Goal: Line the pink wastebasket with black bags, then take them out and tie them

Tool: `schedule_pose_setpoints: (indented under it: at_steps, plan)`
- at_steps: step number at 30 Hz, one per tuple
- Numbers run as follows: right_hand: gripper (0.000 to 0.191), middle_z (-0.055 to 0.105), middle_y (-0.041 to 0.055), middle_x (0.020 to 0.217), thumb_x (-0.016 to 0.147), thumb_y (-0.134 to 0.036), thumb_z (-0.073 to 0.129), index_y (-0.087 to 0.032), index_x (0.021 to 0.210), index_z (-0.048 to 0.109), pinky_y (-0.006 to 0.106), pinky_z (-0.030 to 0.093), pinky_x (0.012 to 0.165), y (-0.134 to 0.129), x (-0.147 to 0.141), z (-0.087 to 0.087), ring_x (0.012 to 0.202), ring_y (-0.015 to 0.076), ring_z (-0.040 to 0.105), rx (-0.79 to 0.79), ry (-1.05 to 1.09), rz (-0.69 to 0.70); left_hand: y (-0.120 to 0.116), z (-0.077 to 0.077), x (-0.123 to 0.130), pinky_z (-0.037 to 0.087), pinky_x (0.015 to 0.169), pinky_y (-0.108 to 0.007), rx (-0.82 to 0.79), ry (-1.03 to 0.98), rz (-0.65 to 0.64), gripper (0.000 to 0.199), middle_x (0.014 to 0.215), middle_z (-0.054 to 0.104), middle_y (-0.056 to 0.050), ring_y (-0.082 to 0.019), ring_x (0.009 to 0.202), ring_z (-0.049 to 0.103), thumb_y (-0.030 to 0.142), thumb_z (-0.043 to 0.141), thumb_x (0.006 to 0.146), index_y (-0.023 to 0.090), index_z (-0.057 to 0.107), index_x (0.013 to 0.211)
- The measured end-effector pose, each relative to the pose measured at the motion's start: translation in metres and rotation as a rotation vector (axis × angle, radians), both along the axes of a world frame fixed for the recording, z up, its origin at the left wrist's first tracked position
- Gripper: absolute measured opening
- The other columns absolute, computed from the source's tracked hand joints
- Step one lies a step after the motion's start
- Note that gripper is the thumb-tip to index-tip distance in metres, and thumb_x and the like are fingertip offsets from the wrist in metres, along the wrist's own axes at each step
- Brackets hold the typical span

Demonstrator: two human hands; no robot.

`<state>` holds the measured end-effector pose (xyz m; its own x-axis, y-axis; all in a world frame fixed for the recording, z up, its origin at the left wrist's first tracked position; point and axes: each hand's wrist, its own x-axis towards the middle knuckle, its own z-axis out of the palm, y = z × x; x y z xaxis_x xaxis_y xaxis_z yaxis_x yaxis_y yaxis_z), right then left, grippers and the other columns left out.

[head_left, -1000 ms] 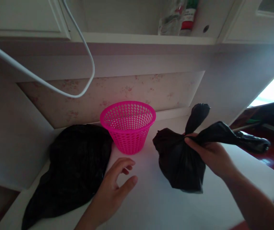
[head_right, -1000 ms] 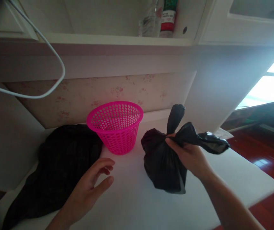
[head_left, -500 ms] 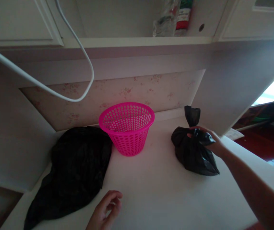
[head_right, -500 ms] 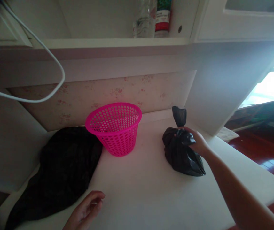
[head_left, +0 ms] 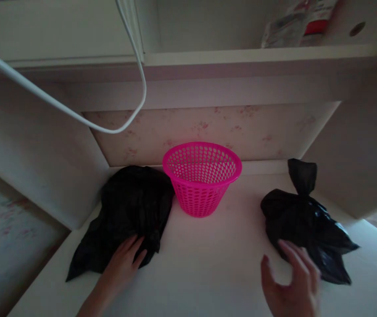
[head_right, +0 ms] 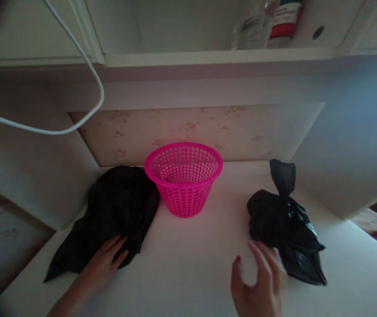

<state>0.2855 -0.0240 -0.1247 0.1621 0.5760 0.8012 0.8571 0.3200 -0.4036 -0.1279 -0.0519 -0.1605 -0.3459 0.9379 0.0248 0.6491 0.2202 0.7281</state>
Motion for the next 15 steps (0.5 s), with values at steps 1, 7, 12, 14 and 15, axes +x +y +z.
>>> schedule_pose_setpoints:
  at_steps: [1,7,12,14,15]
  plan:
    - [0.043,0.068,0.0168,0.123,0.094,-0.025,0.066,-0.024,0.136,0.059,0.062,0.058,0.1,-0.002,-0.014,-0.009,0.118,0.0389,0.068,-0.094,0.03,0.153,-0.003,-0.001,0.007,0.033,0.125,-0.055,-0.028,0.013,-0.018,0.046,0.135,0.073,-0.016,-0.044,0.137,0.057,0.051,0.077,0.073,0.023,0.082,0.108]
    - [0.038,0.074,0.0116,0.116,0.093,-0.047,0.061,-0.025,0.124,0.063,0.044,0.066,0.083,0.019,-0.072,-0.041,0.099,0.0274,0.076,-0.796,0.364,0.67,-0.037,0.035,0.013,0.054,0.104,-0.043,-0.124,-0.134,-0.098,0.035,0.117,0.082,-0.005,-0.036,0.109,0.075,0.055,0.074,0.084,0.033,0.084,0.109]
    - [0.053,0.067,0.0195,0.137,0.09,-0.056,0.061,-0.019,0.128,0.06,0.049,0.06,0.094,0.065,-0.101,-0.037,0.106,0.0281,0.074,-1.084,0.503,0.738,-0.048,0.065,-0.055,0.056,0.085,-0.035,0.194,-0.183,0.626,0.029,0.094,0.079,-0.003,-0.029,0.089,0.072,0.048,0.075,0.08,0.026,0.076,0.099]
    - [0.054,0.064,0.0215,0.141,0.092,-0.054,0.059,-0.017,0.131,0.059,0.05,0.059,0.097,0.084,-0.117,-0.037,0.111,0.029,0.074,-1.107,0.528,0.768,-0.047,0.064,-0.075,0.055,0.078,-0.027,0.282,-0.442,0.824,0.019,0.091,0.074,0.001,-0.022,0.087,0.069,0.038,0.077,0.082,0.025,0.071,0.094]
    - [0.054,0.065,0.0218,0.14,0.093,-0.052,0.058,-0.016,0.133,0.059,0.051,0.059,0.096,0.092,-0.127,-0.037,0.112,0.0296,0.074,-1.103,0.537,0.791,-0.046,0.062,-0.08,0.054,0.074,-0.024,0.295,-0.598,0.872,0.013,0.089,0.072,0.002,-0.018,0.083,0.067,0.032,0.076,0.085,0.024,0.069,0.092]
